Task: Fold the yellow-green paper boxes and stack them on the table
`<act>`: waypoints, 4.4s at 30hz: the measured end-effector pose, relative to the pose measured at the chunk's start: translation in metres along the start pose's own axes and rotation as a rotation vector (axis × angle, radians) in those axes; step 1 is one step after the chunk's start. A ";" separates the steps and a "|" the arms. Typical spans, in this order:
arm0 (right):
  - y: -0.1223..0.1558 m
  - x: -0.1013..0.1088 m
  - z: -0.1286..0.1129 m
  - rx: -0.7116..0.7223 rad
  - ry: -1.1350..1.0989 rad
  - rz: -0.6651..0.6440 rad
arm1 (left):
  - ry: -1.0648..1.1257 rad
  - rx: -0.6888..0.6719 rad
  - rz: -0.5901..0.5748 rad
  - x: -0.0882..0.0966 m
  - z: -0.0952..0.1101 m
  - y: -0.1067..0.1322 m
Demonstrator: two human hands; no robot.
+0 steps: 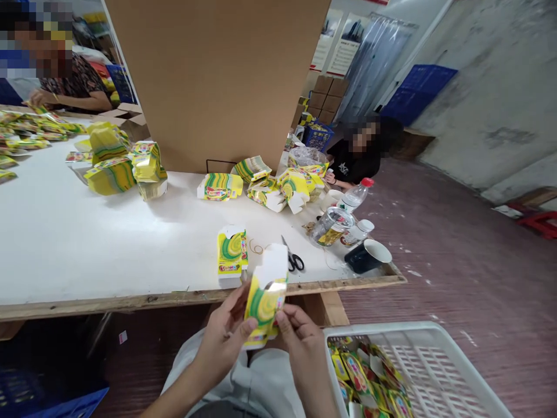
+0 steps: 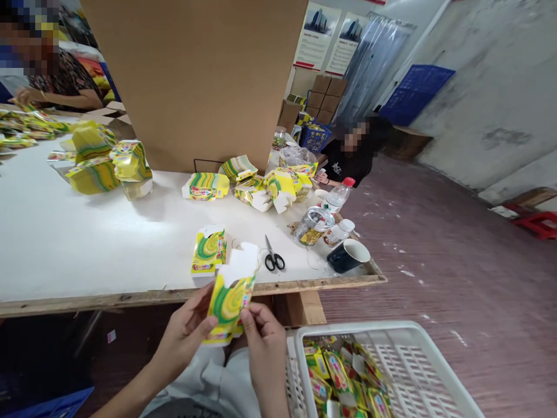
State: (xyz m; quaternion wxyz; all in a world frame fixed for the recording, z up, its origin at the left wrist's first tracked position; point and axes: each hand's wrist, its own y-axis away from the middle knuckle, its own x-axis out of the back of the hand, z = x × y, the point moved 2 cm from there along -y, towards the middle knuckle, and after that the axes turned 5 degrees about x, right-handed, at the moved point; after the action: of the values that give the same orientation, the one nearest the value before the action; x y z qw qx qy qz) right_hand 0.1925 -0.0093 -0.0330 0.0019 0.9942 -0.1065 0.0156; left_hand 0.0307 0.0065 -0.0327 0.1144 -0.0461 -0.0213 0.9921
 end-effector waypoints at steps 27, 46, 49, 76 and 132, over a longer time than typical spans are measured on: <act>0.008 -0.004 -0.034 0.400 0.565 -0.272 | 0.674 0.778 -0.118 0.008 -0.013 -0.001; 0.004 -0.009 -0.016 0.106 0.086 -0.127 | 0.301 0.325 -0.051 0.004 -0.003 -0.011; 0.004 -0.010 -0.016 0.086 0.127 -0.160 | 0.300 0.264 -0.020 0.005 0.005 -0.014; -0.002 0.014 -0.035 0.141 0.109 -0.324 | 0.144 0.319 -0.350 0.014 0.015 -0.001; 0.009 0.086 -0.051 0.343 0.720 0.137 | -0.308 -0.036 -0.039 0.006 0.017 -0.015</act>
State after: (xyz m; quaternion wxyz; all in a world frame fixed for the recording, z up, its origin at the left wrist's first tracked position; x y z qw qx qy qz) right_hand 0.2726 -0.0363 0.0206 -0.1278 0.9018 -0.1607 0.3804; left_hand 0.0268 0.0215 -0.0155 0.1281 0.1051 -0.0573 0.9845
